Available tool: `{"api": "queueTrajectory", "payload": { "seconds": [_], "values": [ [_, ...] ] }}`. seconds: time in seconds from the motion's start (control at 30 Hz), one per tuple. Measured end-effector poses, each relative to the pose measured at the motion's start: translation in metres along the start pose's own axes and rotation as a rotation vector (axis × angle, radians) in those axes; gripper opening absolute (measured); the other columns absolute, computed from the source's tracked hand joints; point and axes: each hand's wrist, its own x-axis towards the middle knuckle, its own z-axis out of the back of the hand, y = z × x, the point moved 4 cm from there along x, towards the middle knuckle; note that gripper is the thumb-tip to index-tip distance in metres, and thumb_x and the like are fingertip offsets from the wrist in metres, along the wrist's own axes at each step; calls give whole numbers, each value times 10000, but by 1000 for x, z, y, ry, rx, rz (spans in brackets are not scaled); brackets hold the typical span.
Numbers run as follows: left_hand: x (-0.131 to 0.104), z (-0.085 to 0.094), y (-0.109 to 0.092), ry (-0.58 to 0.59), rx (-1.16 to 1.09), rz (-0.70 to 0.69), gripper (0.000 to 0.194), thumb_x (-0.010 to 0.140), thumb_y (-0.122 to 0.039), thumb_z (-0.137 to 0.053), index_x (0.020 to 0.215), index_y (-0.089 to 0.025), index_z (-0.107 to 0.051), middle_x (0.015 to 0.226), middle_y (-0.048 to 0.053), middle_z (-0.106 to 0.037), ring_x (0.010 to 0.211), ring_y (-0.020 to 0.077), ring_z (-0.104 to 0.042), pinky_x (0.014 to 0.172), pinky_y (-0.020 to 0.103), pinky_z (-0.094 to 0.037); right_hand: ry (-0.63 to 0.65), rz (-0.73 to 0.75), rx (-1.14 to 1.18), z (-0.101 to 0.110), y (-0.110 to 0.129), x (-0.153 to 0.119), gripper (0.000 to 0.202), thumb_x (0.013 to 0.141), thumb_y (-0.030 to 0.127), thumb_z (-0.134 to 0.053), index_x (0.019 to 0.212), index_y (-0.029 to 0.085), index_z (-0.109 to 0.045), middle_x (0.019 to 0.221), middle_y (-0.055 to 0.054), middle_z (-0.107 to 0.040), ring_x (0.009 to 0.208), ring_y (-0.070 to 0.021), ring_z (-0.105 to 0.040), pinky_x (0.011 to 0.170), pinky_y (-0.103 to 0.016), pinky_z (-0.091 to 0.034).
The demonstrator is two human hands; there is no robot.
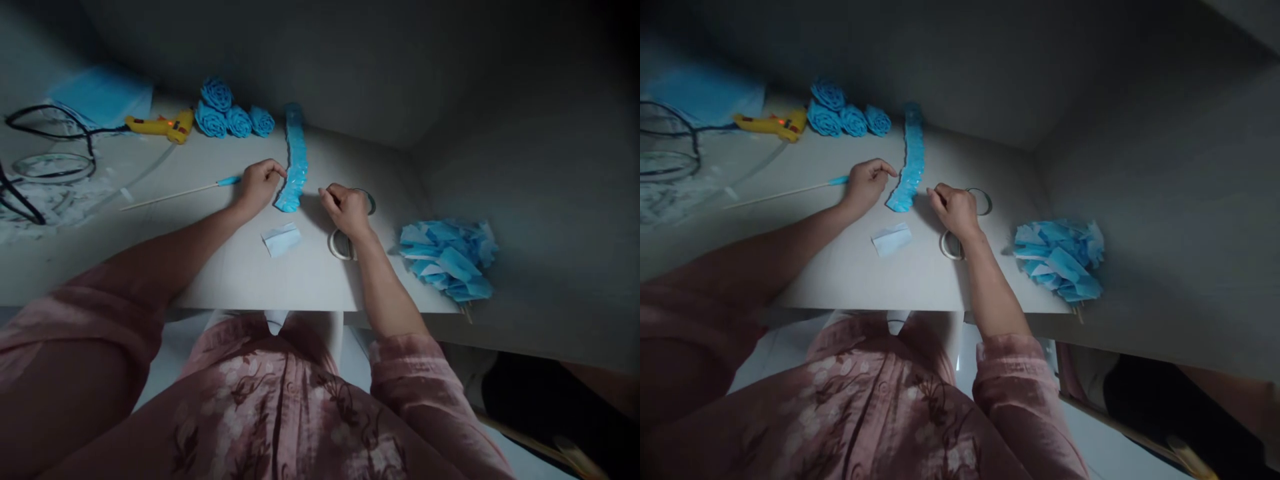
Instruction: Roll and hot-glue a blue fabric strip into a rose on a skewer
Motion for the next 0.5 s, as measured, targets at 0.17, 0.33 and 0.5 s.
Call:
{"api": "queueTrajectory", "payload": {
  "seconds": [0.17,0.33,0.5],
  "values": [
    [-1,0,-8,-11,-14,76,270,881,-25,-529,861,-176,-752,620,-37,-519,604,154,-462,637,294,-341,-18,-26,18,1,3,1,449,1089,405,-557,722,273,-335,651,33,-381,643,-156,-317,679,-347,-252],
    [-3,3,-9,-10,-18,40,250,876,-51,-553,853,-184,-763,632,-27,-536,603,161,-452,645,310,-331,11,-22,7,2,12,-1,421,1079,421,-525,719,268,-368,658,23,-426,652,-158,-347,682,-341,-263],
    [2,11,0,-66,-38,32,216,898,-99,-577,885,-207,-763,628,-29,-500,604,169,-425,643,309,-308,95,2,-48,10,22,-1,416,1101,432,-522,727,249,-511,680,2,-531,668,-167,-425,695,-331,-302]
  ]
}}
